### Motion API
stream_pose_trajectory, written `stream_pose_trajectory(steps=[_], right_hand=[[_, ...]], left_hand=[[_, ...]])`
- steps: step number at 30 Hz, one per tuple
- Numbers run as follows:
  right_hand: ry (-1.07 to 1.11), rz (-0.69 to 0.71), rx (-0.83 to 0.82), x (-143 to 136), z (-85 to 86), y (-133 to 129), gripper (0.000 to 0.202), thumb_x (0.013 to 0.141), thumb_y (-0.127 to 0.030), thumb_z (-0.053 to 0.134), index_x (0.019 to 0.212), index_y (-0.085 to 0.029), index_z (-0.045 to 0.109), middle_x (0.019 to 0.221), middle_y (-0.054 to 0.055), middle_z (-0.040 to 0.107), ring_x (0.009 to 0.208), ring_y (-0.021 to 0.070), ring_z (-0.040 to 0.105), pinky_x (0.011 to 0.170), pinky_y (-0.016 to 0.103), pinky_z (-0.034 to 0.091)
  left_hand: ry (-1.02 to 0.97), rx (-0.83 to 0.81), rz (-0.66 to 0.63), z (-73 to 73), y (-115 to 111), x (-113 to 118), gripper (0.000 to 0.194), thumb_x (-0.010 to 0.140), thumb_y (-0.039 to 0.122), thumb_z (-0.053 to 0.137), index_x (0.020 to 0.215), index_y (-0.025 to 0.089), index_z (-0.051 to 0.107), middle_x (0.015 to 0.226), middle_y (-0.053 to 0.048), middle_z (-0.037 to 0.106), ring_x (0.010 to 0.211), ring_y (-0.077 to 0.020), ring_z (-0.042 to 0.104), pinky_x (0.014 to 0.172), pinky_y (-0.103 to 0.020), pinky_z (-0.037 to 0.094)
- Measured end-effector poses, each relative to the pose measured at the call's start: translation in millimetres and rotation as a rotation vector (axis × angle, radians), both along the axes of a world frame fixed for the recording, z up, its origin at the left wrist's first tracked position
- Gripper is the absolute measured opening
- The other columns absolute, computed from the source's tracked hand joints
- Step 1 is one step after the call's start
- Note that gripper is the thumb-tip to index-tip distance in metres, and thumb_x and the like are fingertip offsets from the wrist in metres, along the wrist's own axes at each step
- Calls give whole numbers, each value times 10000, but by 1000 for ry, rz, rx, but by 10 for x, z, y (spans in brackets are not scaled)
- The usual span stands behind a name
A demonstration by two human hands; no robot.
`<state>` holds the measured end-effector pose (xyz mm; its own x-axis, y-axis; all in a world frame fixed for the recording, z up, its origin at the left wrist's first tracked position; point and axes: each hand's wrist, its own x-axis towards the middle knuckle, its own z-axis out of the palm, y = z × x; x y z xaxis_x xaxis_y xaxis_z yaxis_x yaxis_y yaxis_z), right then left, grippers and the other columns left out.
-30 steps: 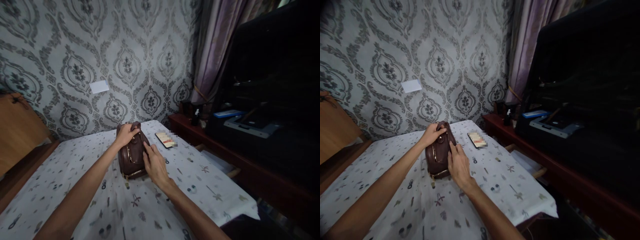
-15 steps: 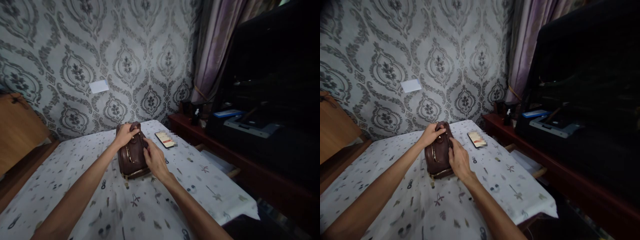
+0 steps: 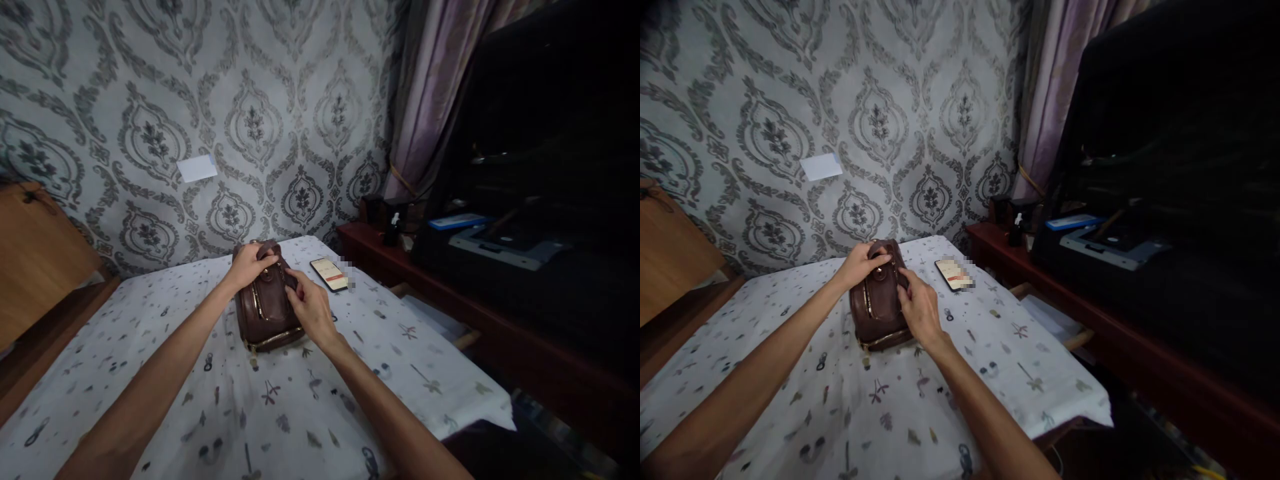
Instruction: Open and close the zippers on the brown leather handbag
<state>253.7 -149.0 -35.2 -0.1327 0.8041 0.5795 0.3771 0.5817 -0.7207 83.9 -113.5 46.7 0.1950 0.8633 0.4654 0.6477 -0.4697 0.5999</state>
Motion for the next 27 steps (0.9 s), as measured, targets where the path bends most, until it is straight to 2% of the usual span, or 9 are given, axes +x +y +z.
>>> stream_pose_trajectory(steps=[6, 11, 15, 18, 21, 27], right_hand=[[32, -18, -1, -13, -27, -1, 411, 827, -204, 519, 1221, -175, 633, 648, -24, 546, 569, 150, 488, 625, 264, 428], [15, -24, 49, -25, -51, -12, 403, 856, -199, 490, 1232, -178, 635, 735, 18, 629, 621, 168, 542, 663, 285, 466], [-83, -41, 127, -35, -39, -42, 403, 896, -159, 426, 1243, -169, 632, 876, 75, 681, 712, 191, 599, 720, 308, 491], [-199, -59, 133, -34, -11, -68, 404, 922, -151, 402, 1265, -141, 614, 896, 99, 683, 752, 207, 625, 732, 313, 496], [-267, -76, 116, -33, 8, -81, 397, 932, -153, 406, 1275, -144, 604, 920, 104, 683, 783, 210, 640, 741, 303, 493], [-199, -32, 123, -7, -29, -56, 407, 925, -159, 408, 1288, -182, 589, 919, 87, 655, 804, 204, 623, 745, 304, 489]], left_hand=[[0, -36, -17, -15, 4, 16, 226, 726, 363, 596, 621, 167, 552, 592, 28, 509, 625, -133, 474, 624, -250, 362], [-18, -74, 45, -50, -16, 31, 230, 700, 368, 605, 618, 162, 544, 592, 34, 499, 601, -120, 451, 598, -248, 331], [-131, -140, 24, -58, -56, 51, 244, 682, 377, 620, 606, 161, 535, 546, 49, 461, 550, -102, 406, 556, -241, 307], [-232, -161, 14, -61, -83, 64, 263, 684, 396, 627, 610, 160, 538, 534, 54, 452, 536, -96, 395, 547, -237, 308], [-248, -173, 7, -59, -90, 68, 274, 675, 407, 638, 607, 160, 542, 534, 53, 457, 535, -95, 395, 547, -236, 309], [-242, -177, -12, -47, -82, 68, 273, 669, 400, 642, 595, 158, 540, 537, 49, 456, 534, -94, 400, 540, -237, 303]])
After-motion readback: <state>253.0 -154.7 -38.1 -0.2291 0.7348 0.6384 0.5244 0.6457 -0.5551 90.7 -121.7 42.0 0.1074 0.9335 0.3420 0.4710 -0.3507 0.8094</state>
